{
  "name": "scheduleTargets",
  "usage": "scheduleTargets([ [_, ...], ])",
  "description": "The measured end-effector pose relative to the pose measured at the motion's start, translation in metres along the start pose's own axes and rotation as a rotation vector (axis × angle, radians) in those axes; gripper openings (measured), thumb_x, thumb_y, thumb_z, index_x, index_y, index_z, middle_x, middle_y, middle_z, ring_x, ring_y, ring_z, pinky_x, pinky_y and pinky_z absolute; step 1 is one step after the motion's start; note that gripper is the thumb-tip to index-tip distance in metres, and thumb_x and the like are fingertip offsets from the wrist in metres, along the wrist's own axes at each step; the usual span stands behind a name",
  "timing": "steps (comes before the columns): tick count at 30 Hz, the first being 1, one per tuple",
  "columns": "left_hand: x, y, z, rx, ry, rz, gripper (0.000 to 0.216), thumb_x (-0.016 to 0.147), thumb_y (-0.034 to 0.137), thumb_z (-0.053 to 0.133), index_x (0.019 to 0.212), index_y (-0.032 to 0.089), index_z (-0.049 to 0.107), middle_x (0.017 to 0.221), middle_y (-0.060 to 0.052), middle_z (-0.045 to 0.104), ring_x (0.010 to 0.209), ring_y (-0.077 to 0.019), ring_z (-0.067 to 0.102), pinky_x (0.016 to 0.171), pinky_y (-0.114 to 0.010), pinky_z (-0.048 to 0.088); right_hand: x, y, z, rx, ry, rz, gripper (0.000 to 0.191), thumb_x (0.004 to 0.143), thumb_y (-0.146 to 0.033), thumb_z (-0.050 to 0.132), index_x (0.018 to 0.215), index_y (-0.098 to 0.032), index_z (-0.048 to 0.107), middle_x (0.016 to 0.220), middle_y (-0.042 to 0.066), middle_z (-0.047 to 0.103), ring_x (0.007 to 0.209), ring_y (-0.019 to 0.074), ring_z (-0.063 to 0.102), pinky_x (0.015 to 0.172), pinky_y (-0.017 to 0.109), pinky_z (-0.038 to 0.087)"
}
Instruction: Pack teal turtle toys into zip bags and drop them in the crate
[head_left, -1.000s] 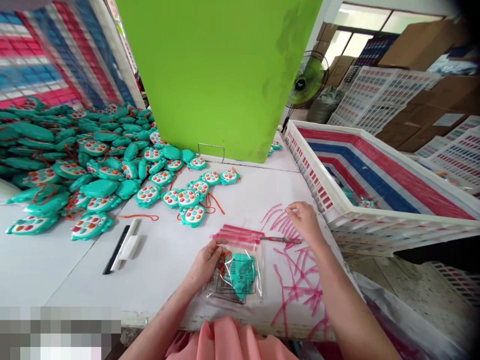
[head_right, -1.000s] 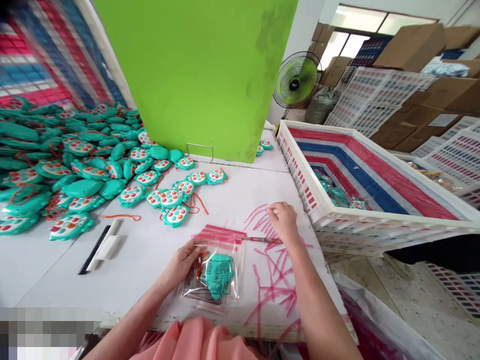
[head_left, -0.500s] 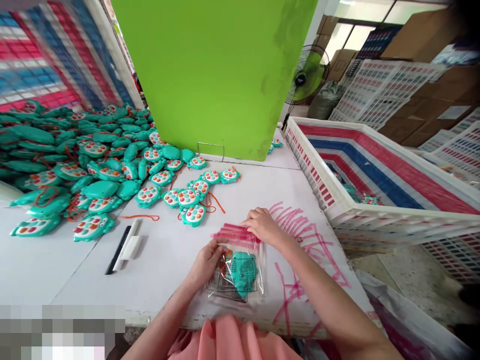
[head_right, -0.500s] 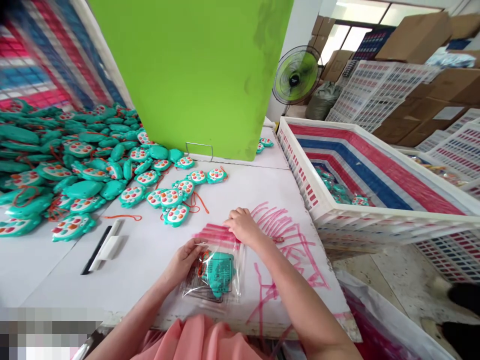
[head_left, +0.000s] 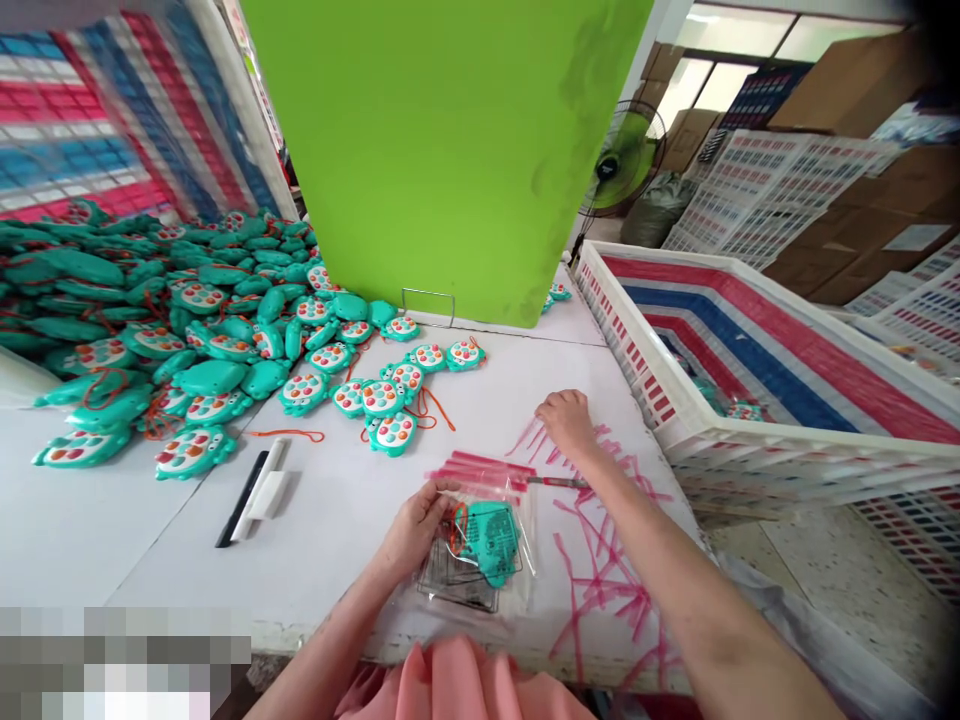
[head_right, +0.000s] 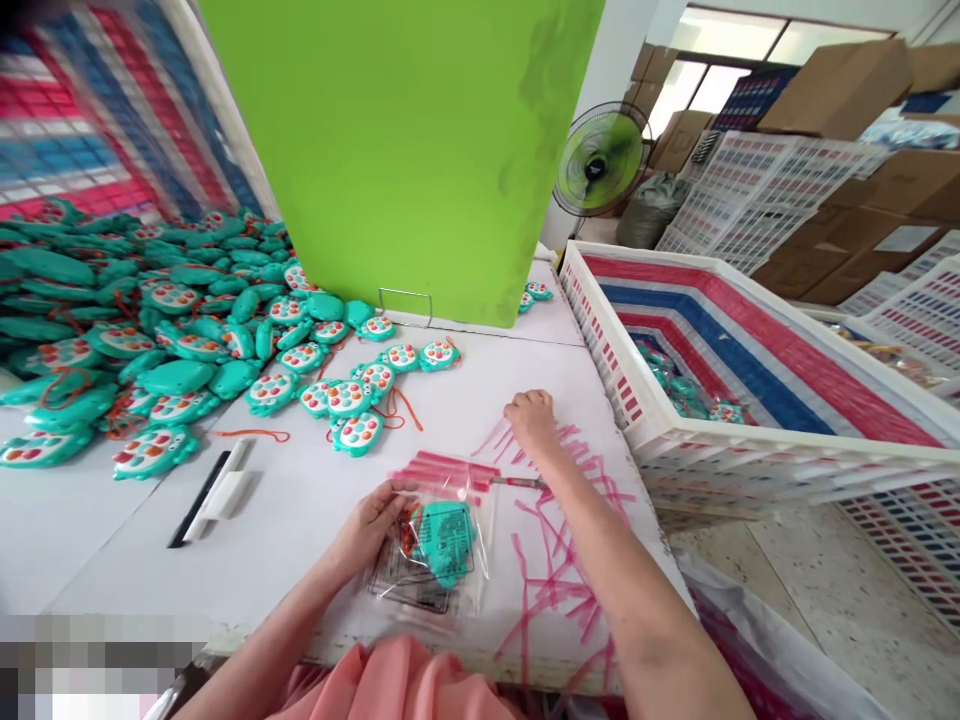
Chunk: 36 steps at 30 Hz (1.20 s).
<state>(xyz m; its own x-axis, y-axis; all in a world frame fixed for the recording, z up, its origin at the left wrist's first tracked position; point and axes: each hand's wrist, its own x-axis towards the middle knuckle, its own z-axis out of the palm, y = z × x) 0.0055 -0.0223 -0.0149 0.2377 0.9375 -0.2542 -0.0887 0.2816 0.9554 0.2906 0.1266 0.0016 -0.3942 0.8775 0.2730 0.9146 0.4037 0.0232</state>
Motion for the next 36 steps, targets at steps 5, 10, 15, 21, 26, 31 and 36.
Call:
scheduleTargets([
  [5,0.002,0.000,-0.001,-0.058,-0.039,-0.031,0.040,0.082,0.047,0.057,0.108,0.017,0.054,0.079,-0.003,0.065,0.063,-0.0138,0.060,0.056,-0.024,0.047,-0.005,0.024,-0.003,0.003,0.012,0.044,0.034,0.077,0.000,0.052,0.091,-0.025,0.071,0.089,0.006,0.068,0.101,0.0233,0.049,0.098,0.045,0.025],
  [10,0.004,0.001,-0.003,-0.067,-0.019,-0.057,0.045,0.079,0.049,0.060,0.108,0.014,0.057,0.074,-0.003,0.066,0.063,-0.0144,0.061,0.057,-0.025,0.046,-0.024,0.008,-0.026,0.112,0.144,0.211,0.051,0.077,-0.002,0.044,0.125,-0.013,0.057,0.113,0.016,0.061,0.106,0.0282,0.050,0.092,0.043,0.035],
  [15,0.003,0.006,-0.001,-0.069,0.003,-0.072,0.041,0.078,0.048,0.063,0.100,0.014,0.059,0.071,-0.002,0.065,0.059,-0.0133,0.059,0.057,-0.025,0.047,-0.058,-0.048,-0.034,0.585,-0.057,0.263,0.025,0.087,-0.030,0.048,0.081,-0.020,0.070,0.073,0.004,0.067,0.068,0.0192,0.060,0.066,0.030,0.045],
  [21,0.000,0.010,0.000,-0.133,0.006,-0.066,0.037,0.077,0.045,0.067,0.094,0.014,0.061,0.074,-0.003,0.066,0.064,-0.0148,0.061,0.059,-0.026,0.048,-0.075,-0.101,-0.016,1.136,-0.226,0.377,0.019,0.080,-0.029,0.058,0.094,-0.018,0.066,0.079,0.003,0.071,0.065,0.0162,0.063,0.059,0.026,0.047],
  [26,-0.002,0.016,-0.001,-0.231,0.027,-0.110,0.045,0.075,0.044,0.069,0.107,0.013,0.061,0.082,-0.006,0.069,0.064,-0.0148,0.063,0.061,-0.027,0.050,-0.077,-0.096,-0.015,1.349,-0.192,0.503,0.024,0.075,-0.027,0.061,0.096,-0.016,0.063,0.069,-0.001,0.065,0.056,0.0122,0.057,0.053,0.023,0.043],
  [31,-0.003,0.021,-0.002,-0.243,0.033,-0.143,0.039,0.074,0.040,0.069,0.103,0.014,0.065,0.094,-0.009,0.071,0.075,-0.0167,0.066,0.064,-0.025,0.051,-0.085,-0.084,-0.022,1.378,-0.138,0.502,0.023,0.073,-0.031,0.062,0.088,-0.016,0.071,0.072,0.002,0.067,0.060,0.0131,0.056,0.057,0.026,0.044],
  [36,-0.003,0.022,-0.006,-0.294,-0.001,-0.131,0.014,0.074,0.028,0.063,0.072,0.015,0.060,0.079,-0.005,0.067,0.067,-0.0133,0.062,0.060,-0.023,0.049,-0.086,-0.081,-0.026,1.388,-0.138,0.504,0.020,0.076,-0.031,0.058,0.085,-0.017,0.070,0.073,0.002,0.067,0.063,0.0145,0.058,0.059,0.026,0.045],
])
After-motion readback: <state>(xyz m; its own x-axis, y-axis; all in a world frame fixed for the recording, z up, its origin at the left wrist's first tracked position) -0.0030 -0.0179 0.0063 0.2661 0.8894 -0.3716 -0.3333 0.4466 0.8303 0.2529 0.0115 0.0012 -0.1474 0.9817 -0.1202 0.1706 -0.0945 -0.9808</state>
